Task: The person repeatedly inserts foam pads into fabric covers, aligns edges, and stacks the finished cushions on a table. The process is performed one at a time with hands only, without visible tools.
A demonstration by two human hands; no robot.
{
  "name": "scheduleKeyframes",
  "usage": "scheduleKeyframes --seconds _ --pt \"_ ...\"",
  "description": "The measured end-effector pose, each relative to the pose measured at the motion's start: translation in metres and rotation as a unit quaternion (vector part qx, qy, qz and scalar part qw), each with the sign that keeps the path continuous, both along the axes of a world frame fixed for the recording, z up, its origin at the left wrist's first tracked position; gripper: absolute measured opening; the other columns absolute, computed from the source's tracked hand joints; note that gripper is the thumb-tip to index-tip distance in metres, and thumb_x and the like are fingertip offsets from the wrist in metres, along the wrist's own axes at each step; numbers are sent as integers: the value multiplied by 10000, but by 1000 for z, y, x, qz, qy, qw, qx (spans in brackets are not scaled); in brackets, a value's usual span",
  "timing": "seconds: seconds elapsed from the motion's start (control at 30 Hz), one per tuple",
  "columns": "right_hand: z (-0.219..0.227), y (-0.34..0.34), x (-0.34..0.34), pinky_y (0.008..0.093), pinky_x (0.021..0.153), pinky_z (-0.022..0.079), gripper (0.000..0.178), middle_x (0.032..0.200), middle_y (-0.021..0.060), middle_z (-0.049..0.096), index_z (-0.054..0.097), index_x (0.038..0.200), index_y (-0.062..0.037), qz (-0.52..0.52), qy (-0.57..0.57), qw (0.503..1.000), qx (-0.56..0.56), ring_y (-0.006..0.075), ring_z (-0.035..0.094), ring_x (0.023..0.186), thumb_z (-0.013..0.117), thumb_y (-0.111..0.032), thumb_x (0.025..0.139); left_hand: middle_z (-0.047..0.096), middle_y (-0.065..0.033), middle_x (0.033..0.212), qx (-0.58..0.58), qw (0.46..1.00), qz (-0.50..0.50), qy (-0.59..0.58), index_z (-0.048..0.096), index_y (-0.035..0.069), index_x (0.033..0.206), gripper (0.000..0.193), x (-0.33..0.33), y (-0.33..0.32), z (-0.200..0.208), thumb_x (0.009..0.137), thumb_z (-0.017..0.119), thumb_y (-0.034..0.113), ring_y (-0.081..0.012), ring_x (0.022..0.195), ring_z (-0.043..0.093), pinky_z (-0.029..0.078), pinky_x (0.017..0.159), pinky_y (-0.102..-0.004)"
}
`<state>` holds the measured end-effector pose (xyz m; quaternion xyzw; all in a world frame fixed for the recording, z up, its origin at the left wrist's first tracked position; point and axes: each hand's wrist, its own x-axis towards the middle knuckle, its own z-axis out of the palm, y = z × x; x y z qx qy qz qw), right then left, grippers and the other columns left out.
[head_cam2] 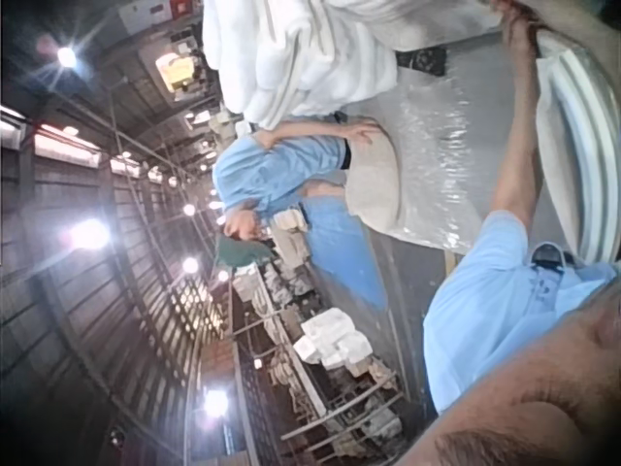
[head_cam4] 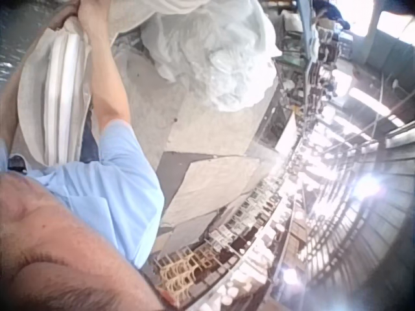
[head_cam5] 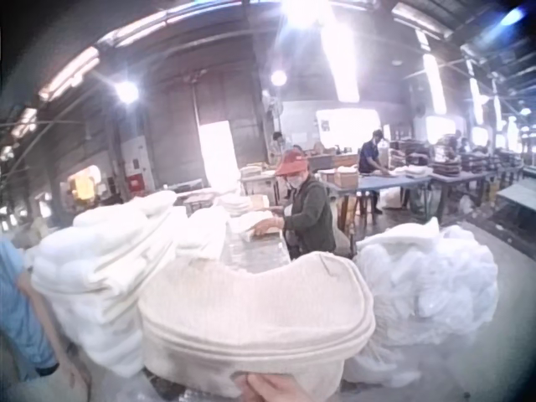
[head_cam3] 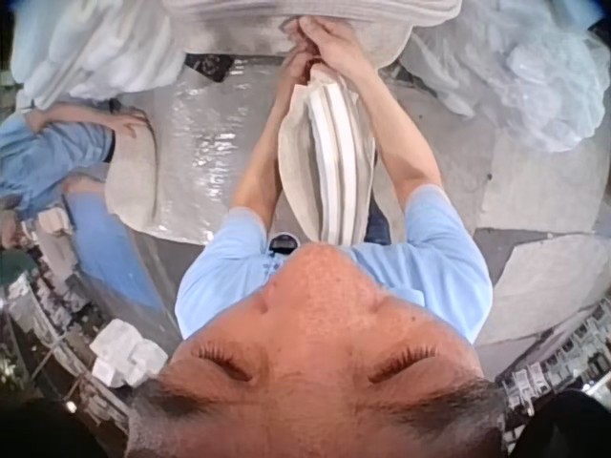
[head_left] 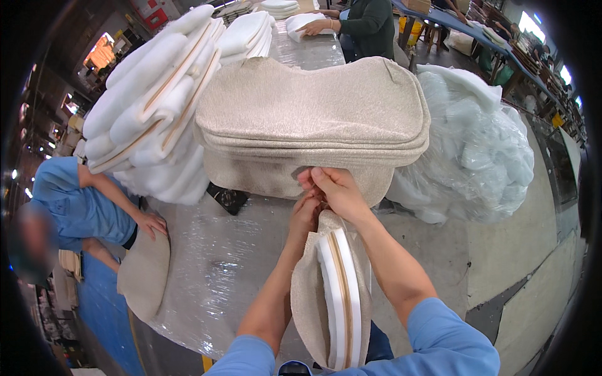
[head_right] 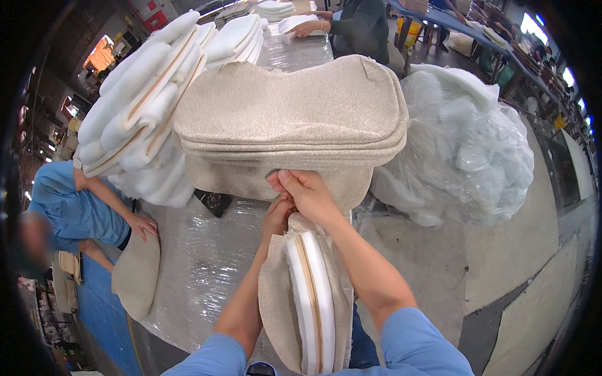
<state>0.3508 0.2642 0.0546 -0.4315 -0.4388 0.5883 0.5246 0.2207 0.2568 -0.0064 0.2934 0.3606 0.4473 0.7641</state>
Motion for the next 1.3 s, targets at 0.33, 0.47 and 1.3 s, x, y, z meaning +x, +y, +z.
scheduleKeyframes --seconds 0.33,0.47,1.3 --pt "-21 -20 -17 315 799 518 628 1100 115 618 668 1239 43 -102 -65 968 218 183 641 903 351 -488 1130 652 -66 1111 28 995 69 64 603 13 1251 296 21 -4 -1 1030 449 136 -145 964 616 498 853 -280" --pt "-26 -27 -13 373 945 476 592 1231 151 596 664 1275 8 -105 -78 961 244 263 613 1067 347 -469 1126 650 -58 1105 61 991 79 88 594 31 1257 306 24 -10 14 1038 407 136 -143 953 616 500 831 -281" --pt "-9 -108 27 371 988 485 234 1267 118 692 696 1102 -46 -110 -206 939 252 266 622 1185 732 14 878 702 -52 929 261 891 94 359 715 -10 1080 136 -14 -99 89 993 670 85 -128 841 646 515 773 -300"
